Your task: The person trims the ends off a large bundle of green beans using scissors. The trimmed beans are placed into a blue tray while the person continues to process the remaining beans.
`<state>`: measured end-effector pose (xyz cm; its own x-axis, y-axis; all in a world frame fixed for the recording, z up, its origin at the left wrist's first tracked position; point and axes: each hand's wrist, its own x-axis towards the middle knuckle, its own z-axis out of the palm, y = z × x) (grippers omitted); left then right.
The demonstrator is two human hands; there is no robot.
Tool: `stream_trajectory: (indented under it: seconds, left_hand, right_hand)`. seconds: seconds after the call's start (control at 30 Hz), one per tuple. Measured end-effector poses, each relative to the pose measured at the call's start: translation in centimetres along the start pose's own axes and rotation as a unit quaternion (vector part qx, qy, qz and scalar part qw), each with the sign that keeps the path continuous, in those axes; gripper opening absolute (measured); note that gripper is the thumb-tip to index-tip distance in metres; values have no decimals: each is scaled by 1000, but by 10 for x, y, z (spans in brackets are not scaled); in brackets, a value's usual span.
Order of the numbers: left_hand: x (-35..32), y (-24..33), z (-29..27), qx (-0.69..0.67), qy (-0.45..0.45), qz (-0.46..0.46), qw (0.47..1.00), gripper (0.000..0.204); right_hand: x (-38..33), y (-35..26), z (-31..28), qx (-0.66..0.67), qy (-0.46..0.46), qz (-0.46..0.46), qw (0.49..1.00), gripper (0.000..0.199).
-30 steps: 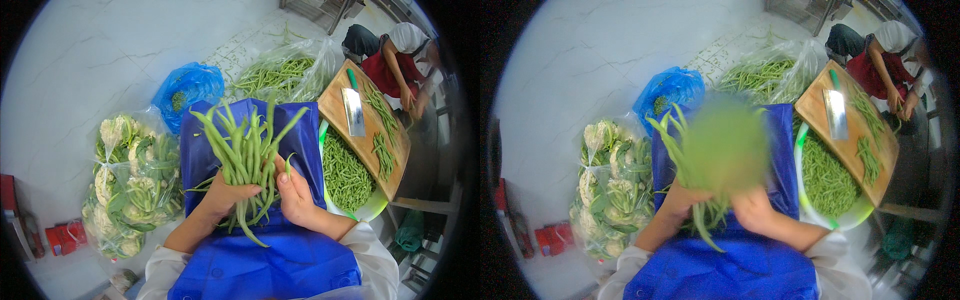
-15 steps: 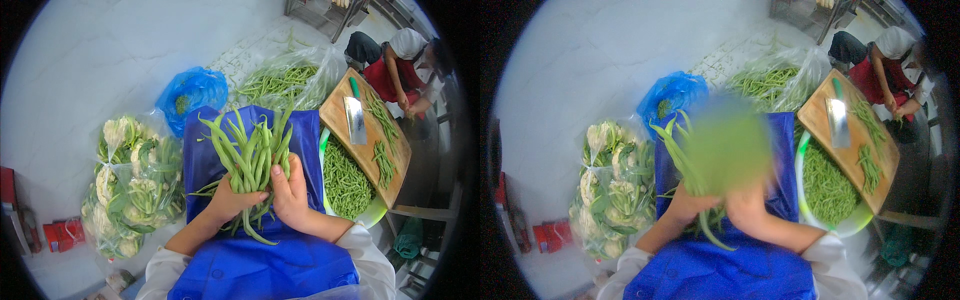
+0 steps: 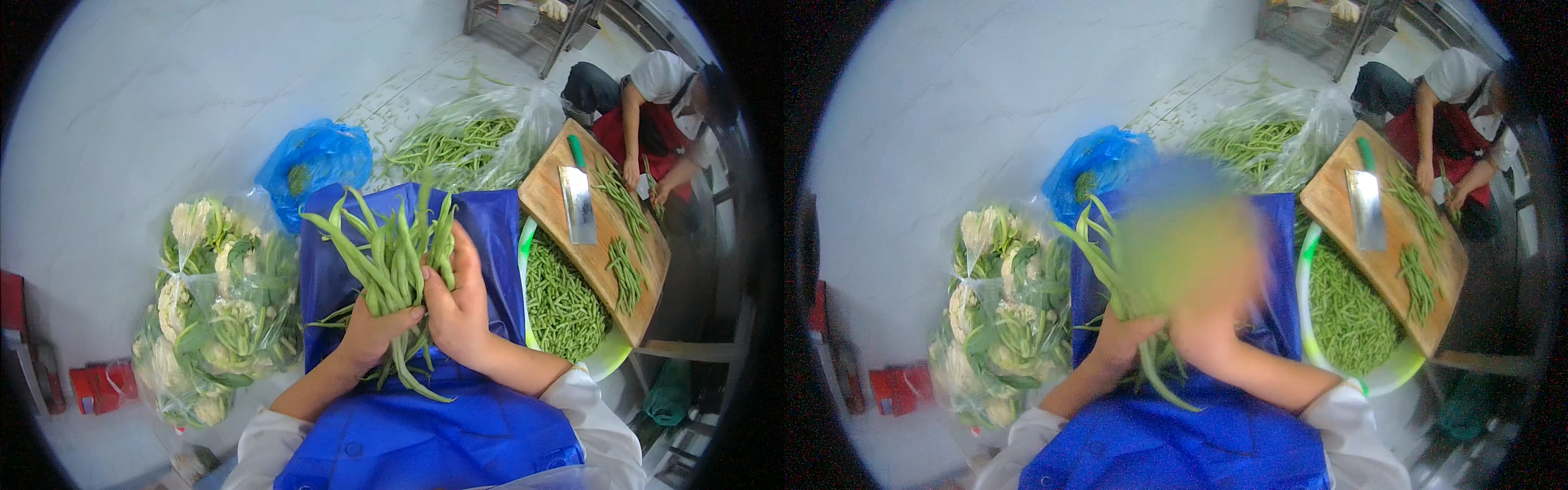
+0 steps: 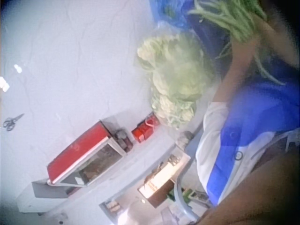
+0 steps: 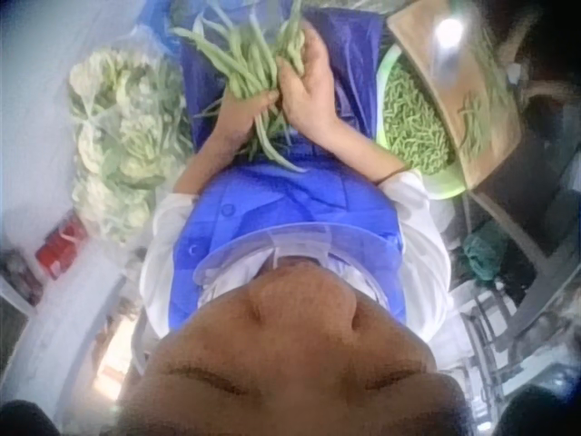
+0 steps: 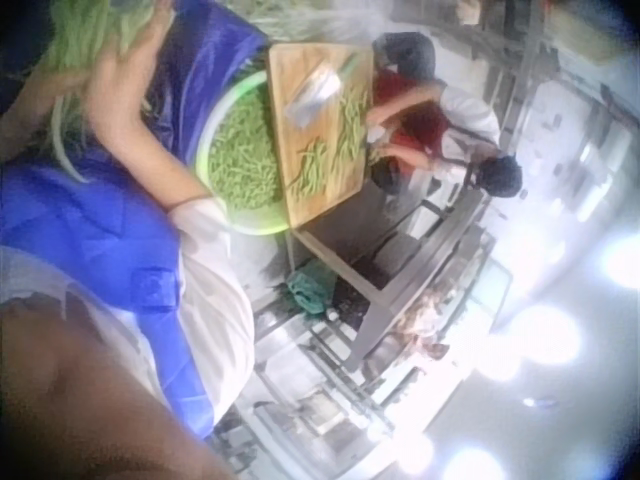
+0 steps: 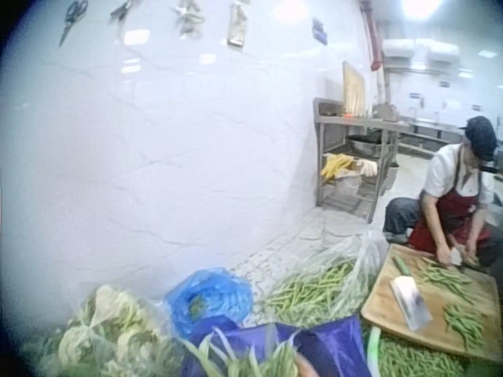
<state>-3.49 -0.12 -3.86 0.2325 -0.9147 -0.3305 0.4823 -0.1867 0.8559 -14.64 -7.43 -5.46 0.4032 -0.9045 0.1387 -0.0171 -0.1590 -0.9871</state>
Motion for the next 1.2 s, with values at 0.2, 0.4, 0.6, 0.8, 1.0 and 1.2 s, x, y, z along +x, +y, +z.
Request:
stream_trajectory:
  seconds: [0.2,0.4,0.6,0.8,1.0,1.2]
  left_hand:
    - [4,-22,-15,11,28,54,998,70]
    - [6,-3,-6,-40,-56,99,993,73]
    - [17,-6,0,9,-52,73,996,72]
    - [7,-12,0,47,-46,44,997,72]
    - [-13,-24,-23,77,-31,-3,997,71]
    - [-17,44,-29,-20,-72,155,985,56]
  right_hand:
    - [3,-9,11,-76,-37,-33,996,39]
    - [9,-14,1,11,-134,-73,988,54]
    - [-1,-14,9,-48,-39,-153,986,47]
    - [-7,-10,15,-113,-38,-221,968,46]
    - [11,-23,-3,-230,-130,-131,956,44]
    - [28,-62,-75,-109,-189,-98,971,40]
